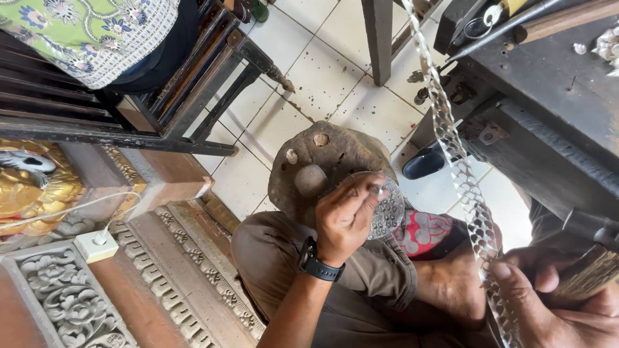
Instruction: A person uses a hammer and a metal punch to apply texture to a long, perforated silver strip on a wooden block.
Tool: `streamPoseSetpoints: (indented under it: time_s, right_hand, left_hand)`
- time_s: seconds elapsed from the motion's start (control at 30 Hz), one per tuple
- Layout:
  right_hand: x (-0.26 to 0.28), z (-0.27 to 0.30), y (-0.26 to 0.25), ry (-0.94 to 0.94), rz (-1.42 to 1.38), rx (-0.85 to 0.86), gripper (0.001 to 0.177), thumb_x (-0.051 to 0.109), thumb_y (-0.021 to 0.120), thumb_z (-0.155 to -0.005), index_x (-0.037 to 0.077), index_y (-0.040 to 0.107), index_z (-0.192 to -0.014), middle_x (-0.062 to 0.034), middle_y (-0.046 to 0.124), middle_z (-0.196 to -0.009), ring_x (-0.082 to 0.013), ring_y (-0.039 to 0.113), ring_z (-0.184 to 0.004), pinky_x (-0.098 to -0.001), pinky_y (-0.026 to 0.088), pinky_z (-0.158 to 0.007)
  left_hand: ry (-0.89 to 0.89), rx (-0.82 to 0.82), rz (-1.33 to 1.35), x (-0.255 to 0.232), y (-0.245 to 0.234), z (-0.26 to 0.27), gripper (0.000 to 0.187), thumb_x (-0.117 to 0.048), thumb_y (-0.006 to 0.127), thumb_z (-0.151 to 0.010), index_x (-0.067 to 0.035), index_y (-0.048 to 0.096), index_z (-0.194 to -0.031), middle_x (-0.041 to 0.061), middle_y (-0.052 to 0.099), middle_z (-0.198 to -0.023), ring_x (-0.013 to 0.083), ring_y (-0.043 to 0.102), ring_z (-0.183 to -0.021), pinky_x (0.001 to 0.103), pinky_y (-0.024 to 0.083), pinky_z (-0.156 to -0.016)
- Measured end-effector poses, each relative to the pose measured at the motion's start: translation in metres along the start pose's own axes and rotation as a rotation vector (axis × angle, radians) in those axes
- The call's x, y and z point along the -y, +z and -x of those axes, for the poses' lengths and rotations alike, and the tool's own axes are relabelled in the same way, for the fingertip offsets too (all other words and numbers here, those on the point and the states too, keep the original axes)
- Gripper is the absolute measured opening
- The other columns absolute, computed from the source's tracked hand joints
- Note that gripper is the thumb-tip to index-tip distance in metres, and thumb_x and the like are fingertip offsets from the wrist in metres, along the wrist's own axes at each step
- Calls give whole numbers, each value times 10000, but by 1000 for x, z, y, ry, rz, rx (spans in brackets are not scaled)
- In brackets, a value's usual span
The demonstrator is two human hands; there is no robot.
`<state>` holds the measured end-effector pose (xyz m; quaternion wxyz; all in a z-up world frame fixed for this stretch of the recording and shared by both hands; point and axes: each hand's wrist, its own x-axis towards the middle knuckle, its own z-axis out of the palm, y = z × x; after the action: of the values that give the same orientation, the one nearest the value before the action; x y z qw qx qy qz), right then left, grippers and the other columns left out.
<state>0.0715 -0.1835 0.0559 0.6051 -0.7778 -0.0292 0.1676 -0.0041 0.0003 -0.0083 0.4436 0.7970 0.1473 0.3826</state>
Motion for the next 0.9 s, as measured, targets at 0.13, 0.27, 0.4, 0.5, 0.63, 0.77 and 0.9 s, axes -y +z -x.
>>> streamPoseSetpoints:
  time_s: [0.13, 0.27, 0.4, 0.5, 0.63, 0.77, 0.9]
  right_hand:
    - [-3, -1, -4, -29, -6, 30, 354, -18, 634, -824, 104, 327, -698, -65, 524, -773, -85, 508, -676, -167, 429, -629]
    - [-3, 2, -4, -18, -31, 10, 345, -5, 643, -822, 111, 342, -702, -44, 508, -754, -72, 498, -662, -150, 421, -613]
    - [-4, 0, -7, -99, -40, 73, 343, -46, 612, -817, 93, 321, -702, -60, 478, -784, -90, 517, -706, -170, 441, -644]
    - [-5, 1, -8, -72, -59, 64, 336, -43, 615, -817, 96, 327, -712, -63, 494, -793, -92, 529, -730, -177, 465, -698]
    - [-6, 2, -7, -43, -32, 28, 346, -21, 632, -812, 102, 330, -696, -56, 508, -782, -86, 512, -696, -168, 441, -642]
    - [-6, 0, -7, -43, 1, 31, 360, -22, 635, -813, 99, 320, -685, -47, 492, -772, -86, 491, -688, -160, 406, -628]
    - [-8, 2, -7, -9, -6, 0, 359, -3, 651, -823, 100, 335, -687, -53, 511, -754, -78, 508, -667, -152, 424, -630]
  left_hand:
    - [130, 141, -133, 7, -1, 2, 366, 140, 596, -800, -12, 518, -1124, 138, 616, -1026, 228, 643, -925, 279, 563, -838]
    - [150, 167, -155, 25, 3, 6, 346, 43, 616, -828, -45, 510, -1145, 127, 616, -1031, 197, 639, -905, 254, 569, -824]
    - [159, 173, -159, 15, 2, -7, 340, 63, 654, -805, -26, 536, -1112, 116, 629, -1002, 210, 642, -872, 288, 567, -806]
    - [105, 221, -86, 17, 3, -8, 374, 40, 601, -857, -83, 478, -1187, 115, 620, -1022, 179, 682, -836, 246, 586, -727]
    - [94, 111, -88, 7, 2, -14, 191, -38, 574, -861, 7, 560, -1045, 106, 618, -956, 210, 604, -847, 304, 539, -791]
    - [43, 22, 29, 4, 2, -10, 170, -48, 432, -931, 7, 516, -1068, 104, 568, -966, 185, 589, -804, 274, 539, -728]
    - [-138, -23, 88, -7, -3, -9, 182, -114, 330, -950, -15, 478, -989, 44, 450, -775, 139, 473, -684, 260, 455, -646]
